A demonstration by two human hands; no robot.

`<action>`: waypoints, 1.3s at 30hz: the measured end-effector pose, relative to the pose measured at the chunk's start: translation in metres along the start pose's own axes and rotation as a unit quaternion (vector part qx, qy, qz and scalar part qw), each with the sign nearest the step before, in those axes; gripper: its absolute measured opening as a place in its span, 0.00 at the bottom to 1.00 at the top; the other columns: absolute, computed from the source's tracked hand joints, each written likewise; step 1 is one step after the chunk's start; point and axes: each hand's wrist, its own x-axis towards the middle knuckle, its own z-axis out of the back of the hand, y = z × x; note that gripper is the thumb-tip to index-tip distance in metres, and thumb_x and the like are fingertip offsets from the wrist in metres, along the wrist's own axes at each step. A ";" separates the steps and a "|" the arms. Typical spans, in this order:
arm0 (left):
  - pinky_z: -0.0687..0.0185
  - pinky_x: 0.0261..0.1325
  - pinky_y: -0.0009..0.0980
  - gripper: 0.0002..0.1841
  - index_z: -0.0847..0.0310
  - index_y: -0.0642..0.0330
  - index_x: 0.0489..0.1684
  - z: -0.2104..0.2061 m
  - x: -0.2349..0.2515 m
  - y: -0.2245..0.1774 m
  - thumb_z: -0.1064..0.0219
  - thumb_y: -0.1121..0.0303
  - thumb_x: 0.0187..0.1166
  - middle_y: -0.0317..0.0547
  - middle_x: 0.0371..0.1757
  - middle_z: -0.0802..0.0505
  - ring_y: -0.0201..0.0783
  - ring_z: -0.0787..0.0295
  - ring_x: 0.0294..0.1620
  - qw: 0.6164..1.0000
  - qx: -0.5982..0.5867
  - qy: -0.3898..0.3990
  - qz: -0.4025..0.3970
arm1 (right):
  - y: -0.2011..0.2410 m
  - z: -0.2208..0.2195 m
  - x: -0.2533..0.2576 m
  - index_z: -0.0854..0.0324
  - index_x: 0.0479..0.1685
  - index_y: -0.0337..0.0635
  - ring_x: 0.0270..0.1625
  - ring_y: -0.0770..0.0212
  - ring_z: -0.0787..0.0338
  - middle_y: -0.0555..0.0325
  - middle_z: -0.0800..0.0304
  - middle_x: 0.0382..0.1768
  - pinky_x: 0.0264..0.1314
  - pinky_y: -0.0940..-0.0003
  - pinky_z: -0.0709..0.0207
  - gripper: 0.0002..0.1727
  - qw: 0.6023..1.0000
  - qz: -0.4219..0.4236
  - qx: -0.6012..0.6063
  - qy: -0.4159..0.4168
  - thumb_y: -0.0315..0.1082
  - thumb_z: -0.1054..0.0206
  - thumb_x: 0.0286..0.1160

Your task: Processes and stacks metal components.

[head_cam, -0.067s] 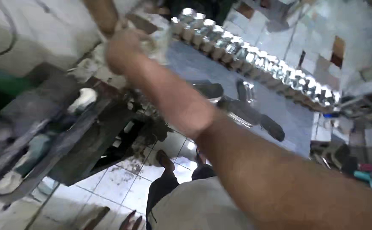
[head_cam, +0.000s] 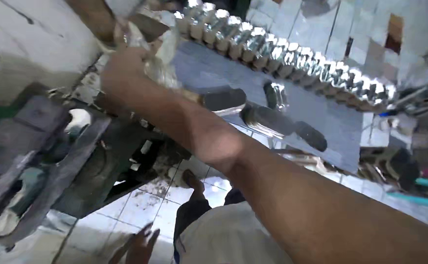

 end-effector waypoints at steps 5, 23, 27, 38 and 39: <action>0.21 0.73 0.53 0.29 0.22 0.67 0.73 0.044 0.087 -0.231 0.29 0.57 0.77 0.65 0.73 0.16 0.55 0.17 0.72 0.961 0.065 -0.055 -0.262 | -0.118 -0.160 -0.179 0.27 0.81 0.38 0.80 0.25 0.30 0.26 0.29 0.79 0.78 0.26 0.37 0.36 0.971 -0.104 0.213 0.014 0.38 0.23 0.71; 0.44 0.83 0.71 0.41 0.23 0.66 0.69 -0.108 0.229 -0.506 0.11 0.58 0.53 0.73 0.85 0.32 0.77 0.43 0.86 0.810 0.376 0.038 -0.447 | -0.258 -0.438 -0.284 0.12 0.62 0.49 0.63 0.43 0.09 0.46 0.07 0.58 0.66 0.33 0.20 0.28 0.823 -0.329 0.462 -0.010 0.61 0.38 0.81; 0.38 0.86 0.62 0.35 0.17 0.60 0.68 -0.095 0.208 -0.518 0.15 0.51 0.62 0.62 0.87 0.31 0.64 0.37 0.88 0.813 0.400 0.032 -0.422 | -0.262 -0.440 -0.314 0.20 0.77 0.48 0.79 0.46 0.21 0.47 0.18 0.76 0.83 0.42 0.31 0.31 0.844 -0.253 0.471 -0.040 0.55 0.32 0.78; 0.25 0.82 0.40 0.12 0.07 0.62 0.53 -0.049 0.278 -0.469 0.30 0.68 0.77 0.44 0.68 0.08 0.38 0.16 0.75 0.874 0.072 0.189 -0.442 | -0.264 -0.356 -0.431 0.22 0.74 0.32 0.67 0.51 0.10 0.39 0.13 0.68 0.73 0.57 0.18 0.24 0.769 -0.331 0.543 0.065 0.39 0.37 0.86; 0.25 0.82 0.42 0.11 0.06 0.62 0.49 -0.050 0.282 -0.465 0.30 0.68 0.77 0.44 0.66 0.07 0.39 0.15 0.74 0.871 0.049 0.205 -0.443 | -0.262 -0.336 -0.426 0.20 0.71 0.30 0.64 0.53 0.08 0.39 0.11 0.65 0.71 0.59 0.16 0.22 0.767 -0.328 0.550 0.037 0.37 0.38 0.86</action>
